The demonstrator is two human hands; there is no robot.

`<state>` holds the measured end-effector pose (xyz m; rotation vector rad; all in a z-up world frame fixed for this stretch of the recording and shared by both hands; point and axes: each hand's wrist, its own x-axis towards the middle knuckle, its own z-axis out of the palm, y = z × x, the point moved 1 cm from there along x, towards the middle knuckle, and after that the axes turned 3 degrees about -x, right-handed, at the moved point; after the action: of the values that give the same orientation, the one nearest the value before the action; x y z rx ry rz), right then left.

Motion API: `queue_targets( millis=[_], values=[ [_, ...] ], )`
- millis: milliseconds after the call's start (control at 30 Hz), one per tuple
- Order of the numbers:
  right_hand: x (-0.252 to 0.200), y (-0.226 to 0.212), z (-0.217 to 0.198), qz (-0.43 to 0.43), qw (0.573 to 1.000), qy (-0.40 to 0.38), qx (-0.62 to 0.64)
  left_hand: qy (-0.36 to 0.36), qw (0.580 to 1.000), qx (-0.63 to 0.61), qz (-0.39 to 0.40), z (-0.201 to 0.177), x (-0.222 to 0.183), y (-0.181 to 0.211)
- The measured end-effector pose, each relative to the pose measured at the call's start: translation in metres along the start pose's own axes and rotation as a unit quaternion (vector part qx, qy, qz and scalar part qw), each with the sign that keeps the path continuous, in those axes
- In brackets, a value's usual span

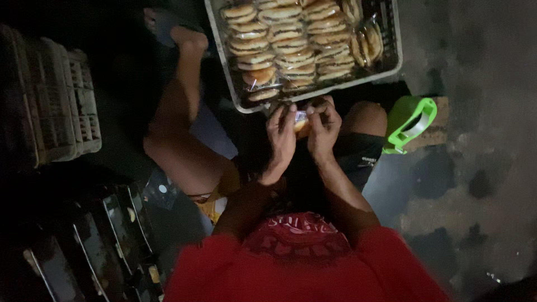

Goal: The person places bread items into individual plastic bags and then puts them into a crate.

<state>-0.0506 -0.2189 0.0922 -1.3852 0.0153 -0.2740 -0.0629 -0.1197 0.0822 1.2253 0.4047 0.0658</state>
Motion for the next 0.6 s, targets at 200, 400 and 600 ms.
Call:
queue_targets(
  millis=[200,400,600],
  values=[
    [-0.024,0.007,-0.076,0.038,0.989,0.134,-0.043,-0.045,0.995,0.015,0.092,0.011,-0.019,-0.014],
    [-0.049,0.006,-0.306,0.111,0.879,0.240,-0.396,-0.124,0.977,0.076,0.159,0.005,-0.011,0.006],
    [-0.079,0.060,-0.369,0.321,0.898,0.162,-0.254,-0.179,0.970,0.103,0.129,0.030,-0.015,0.006]
  ],
)
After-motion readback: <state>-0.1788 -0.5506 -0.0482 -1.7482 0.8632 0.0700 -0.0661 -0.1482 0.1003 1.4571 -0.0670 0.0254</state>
